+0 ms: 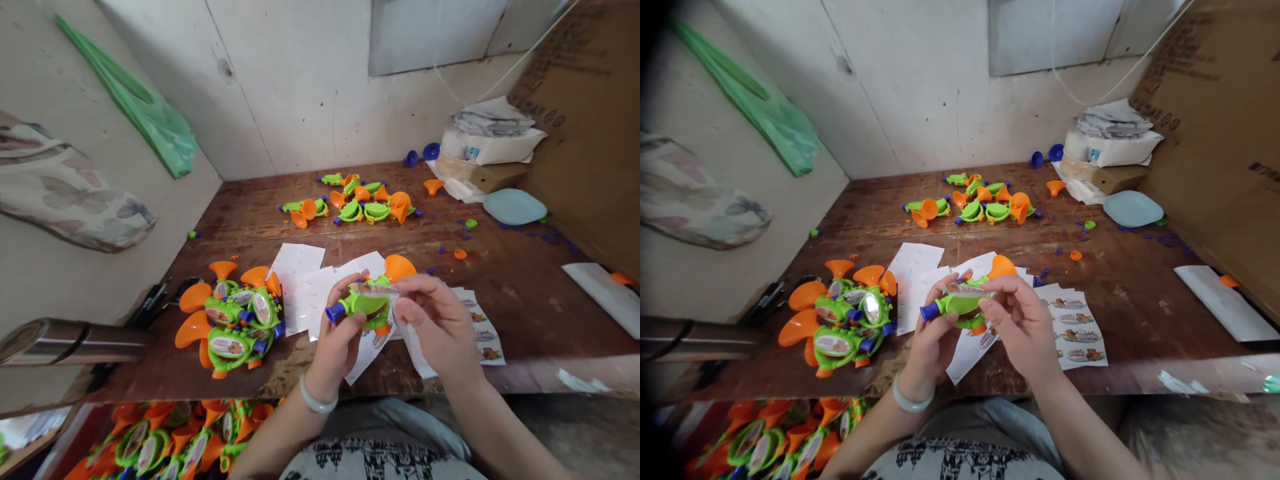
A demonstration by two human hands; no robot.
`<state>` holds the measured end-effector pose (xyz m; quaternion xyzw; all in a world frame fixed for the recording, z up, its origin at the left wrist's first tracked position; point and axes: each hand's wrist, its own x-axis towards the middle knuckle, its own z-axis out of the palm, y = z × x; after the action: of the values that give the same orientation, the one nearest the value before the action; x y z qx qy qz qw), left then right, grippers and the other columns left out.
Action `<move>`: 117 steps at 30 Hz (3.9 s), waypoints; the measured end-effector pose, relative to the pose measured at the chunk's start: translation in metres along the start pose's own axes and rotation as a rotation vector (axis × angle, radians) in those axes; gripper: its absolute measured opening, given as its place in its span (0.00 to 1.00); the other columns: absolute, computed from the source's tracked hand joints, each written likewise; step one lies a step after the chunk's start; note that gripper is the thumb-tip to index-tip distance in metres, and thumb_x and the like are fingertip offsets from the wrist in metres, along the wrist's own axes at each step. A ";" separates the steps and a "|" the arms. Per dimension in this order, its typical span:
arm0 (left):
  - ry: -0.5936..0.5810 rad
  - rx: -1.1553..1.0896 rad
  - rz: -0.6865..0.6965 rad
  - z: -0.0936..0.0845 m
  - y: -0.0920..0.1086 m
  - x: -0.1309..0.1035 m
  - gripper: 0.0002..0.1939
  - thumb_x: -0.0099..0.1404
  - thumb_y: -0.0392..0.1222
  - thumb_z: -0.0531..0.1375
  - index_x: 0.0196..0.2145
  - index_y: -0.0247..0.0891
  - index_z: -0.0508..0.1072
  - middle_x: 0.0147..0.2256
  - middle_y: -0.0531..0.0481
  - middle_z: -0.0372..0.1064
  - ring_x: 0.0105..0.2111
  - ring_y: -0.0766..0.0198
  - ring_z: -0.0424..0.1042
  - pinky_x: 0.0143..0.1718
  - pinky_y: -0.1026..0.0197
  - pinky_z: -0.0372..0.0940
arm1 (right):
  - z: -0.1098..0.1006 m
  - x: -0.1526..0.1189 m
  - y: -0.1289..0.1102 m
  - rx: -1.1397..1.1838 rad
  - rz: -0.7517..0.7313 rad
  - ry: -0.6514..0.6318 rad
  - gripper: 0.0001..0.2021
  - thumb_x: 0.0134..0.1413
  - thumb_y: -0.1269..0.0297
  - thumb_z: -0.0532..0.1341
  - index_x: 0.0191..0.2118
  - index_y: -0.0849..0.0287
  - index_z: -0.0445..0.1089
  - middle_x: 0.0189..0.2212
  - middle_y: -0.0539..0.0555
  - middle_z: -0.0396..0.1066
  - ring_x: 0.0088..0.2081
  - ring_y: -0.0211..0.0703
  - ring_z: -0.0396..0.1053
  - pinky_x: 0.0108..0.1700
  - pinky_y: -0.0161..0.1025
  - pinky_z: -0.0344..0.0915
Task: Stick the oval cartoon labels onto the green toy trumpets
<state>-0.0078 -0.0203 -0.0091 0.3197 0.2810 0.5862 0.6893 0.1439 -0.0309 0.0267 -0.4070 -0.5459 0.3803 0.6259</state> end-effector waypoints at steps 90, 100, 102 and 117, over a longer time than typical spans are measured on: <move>-0.126 1.358 0.176 -0.036 0.028 0.044 0.14 0.73 0.45 0.60 0.53 0.40 0.74 0.42 0.45 0.81 0.34 0.56 0.79 0.39 0.56 0.71 | -0.031 -0.009 0.037 -0.492 0.068 -0.394 0.24 0.67 0.65 0.63 0.65 0.53 0.59 0.33 0.49 0.77 0.34 0.46 0.78 0.39 0.42 0.74; -0.243 1.193 0.237 -0.004 0.057 0.035 0.09 0.71 0.43 0.61 0.48 0.42 0.76 0.37 0.52 0.77 0.35 0.63 0.72 0.39 0.62 0.64 | -0.026 -0.015 0.012 -0.687 -0.395 -0.207 0.11 0.67 0.77 0.60 0.46 0.54 0.76 0.36 0.50 0.77 0.37 0.38 0.78 0.39 0.32 0.75; -0.234 1.195 0.230 -0.003 0.056 0.035 0.09 0.71 0.42 0.61 0.47 0.42 0.76 0.34 0.53 0.75 0.32 0.65 0.70 0.36 0.63 0.62 | -0.026 -0.018 0.010 -0.702 -0.460 -0.168 0.13 0.66 0.79 0.60 0.45 0.54 0.77 0.36 0.50 0.75 0.37 0.37 0.76 0.37 0.32 0.74; -0.023 1.008 0.205 -0.011 0.060 0.053 0.09 0.69 0.44 0.61 0.44 0.39 0.74 0.32 0.53 0.72 0.27 0.67 0.64 0.28 0.65 0.58 | -0.042 -0.032 0.039 -0.383 -0.201 -0.219 0.39 0.70 0.64 0.64 0.77 0.35 0.45 0.66 0.60 0.61 0.54 0.50 0.75 0.48 0.49 0.80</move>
<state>-0.0451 0.0400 0.0295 0.6445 0.4885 0.4390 0.3915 0.1804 -0.0493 -0.0247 -0.4182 -0.7104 0.2479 0.5089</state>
